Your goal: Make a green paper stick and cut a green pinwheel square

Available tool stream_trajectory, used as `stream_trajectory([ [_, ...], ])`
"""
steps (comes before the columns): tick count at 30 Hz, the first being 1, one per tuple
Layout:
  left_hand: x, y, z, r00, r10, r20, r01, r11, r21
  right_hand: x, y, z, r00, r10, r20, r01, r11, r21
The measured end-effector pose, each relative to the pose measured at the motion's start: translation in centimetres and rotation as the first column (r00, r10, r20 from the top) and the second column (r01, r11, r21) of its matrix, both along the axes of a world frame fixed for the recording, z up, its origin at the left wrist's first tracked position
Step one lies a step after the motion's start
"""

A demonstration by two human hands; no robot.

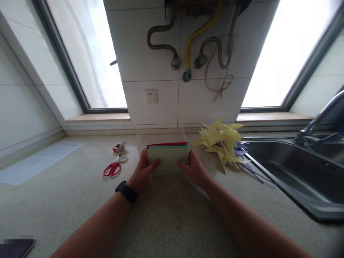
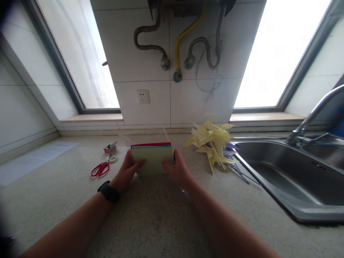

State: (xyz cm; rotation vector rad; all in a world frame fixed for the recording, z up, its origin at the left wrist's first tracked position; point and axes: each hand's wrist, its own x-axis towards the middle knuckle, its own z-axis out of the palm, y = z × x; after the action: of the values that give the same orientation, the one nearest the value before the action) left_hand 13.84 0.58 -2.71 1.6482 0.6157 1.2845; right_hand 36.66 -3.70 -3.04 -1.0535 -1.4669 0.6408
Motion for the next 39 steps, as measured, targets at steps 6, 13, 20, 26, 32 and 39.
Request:
stream_trajectory([
  [6, 0.1, -0.2, 0.0, 0.998, 0.05, -0.036, -0.048, 0.998, 0.039, 0.6, -0.4, 0.3, 0.997, -0.014, 0.074, 0.014, 1.0, 0.009],
  [13, 0.0, -0.4, 0.5, 0.992, 0.102, -0.077, -0.089, 0.985, 0.15, 0.4, -0.1, -0.1, 1.0, -0.005, 0.016, 0.005, 1.0, -0.017],
  [20, -0.6, 0.1, -0.2, 0.991, 0.047, -0.127, -0.027, 0.988, 0.154, 0.5, 0.0, 0.0, 0.999, 0.036, -0.013, -0.037, 0.998, -0.056],
  [26, -0.5, 0.0, 0.1, 0.99, 0.036, -0.137, -0.02, 0.993, 0.116, 0.6, -0.3, 0.4, 0.999, 0.047, -0.023, -0.049, 0.994, -0.098],
  [32, 0.0, 0.1, -0.1, 0.996, 0.037, -0.083, -0.034, 0.999, 0.031, 0.4, -0.2, 0.2, 0.997, 0.022, -0.073, -0.034, 0.985, -0.168],
  [39, 0.2, 1.8, -0.9, 0.968, 0.251, -0.028, -0.252, 0.967, -0.025, 0.2, 1.4, 0.9, 0.997, -0.077, -0.028, 0.066, 0.959, -0.275],
])
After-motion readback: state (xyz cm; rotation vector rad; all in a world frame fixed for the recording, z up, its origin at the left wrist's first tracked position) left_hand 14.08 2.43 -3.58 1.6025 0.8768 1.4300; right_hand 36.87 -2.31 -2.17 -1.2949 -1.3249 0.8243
